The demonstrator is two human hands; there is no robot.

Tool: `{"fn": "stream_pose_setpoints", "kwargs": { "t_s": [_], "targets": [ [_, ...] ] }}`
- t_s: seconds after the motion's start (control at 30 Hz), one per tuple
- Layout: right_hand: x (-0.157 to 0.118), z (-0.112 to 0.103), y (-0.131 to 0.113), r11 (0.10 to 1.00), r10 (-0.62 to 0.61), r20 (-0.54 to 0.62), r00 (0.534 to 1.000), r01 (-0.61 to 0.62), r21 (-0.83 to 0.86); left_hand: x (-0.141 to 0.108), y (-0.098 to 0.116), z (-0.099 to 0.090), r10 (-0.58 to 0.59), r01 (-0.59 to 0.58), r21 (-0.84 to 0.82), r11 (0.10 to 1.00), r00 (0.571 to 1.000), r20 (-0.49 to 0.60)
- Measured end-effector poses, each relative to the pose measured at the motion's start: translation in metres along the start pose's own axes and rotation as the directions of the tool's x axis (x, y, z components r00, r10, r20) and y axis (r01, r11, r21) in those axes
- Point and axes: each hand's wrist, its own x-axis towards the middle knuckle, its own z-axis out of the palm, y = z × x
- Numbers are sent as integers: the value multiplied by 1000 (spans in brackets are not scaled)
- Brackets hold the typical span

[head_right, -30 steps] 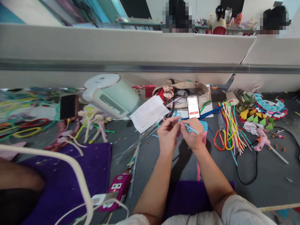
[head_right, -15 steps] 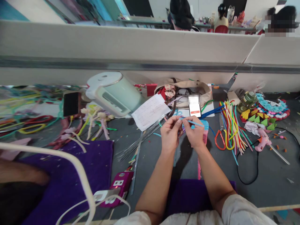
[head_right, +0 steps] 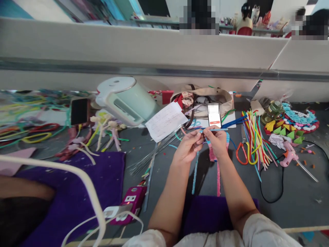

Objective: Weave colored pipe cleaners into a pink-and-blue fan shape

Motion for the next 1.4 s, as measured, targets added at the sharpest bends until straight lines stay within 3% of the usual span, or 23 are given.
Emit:
{"fn": "stream_pose_setpoints", "kwargs": {
  "t_s": [0.2,0.4,0.73,0.83,0.97,1.4],
  "targets": [
    [2,-4,-2,999,31,38,999,-31,-22,3,-1,-5,-85,86,-22,996,995,47],
    [0,-8,-14,996,-33,46,998,37,-87,1,-2,-2,-38,37,34,999,999,6],
    [1,-21,-28,953,-165,206,964,210,-218,-1,-1,2,-8,8,99,995,1000,-7],
    [1,-22,-30,943,-180,219,959,231,-237,-2,-3,3,82,-75,187,980,996,-31],
    [2,-23,-29,946,-152,208,966,203,-252,-3,-10,5,203,-171,283,944,975,-87],
    [3,-26,-21,984,-81,193,978,109,-141,1,-16,9,226,-207,245,947,973,-52]
  ]
}}
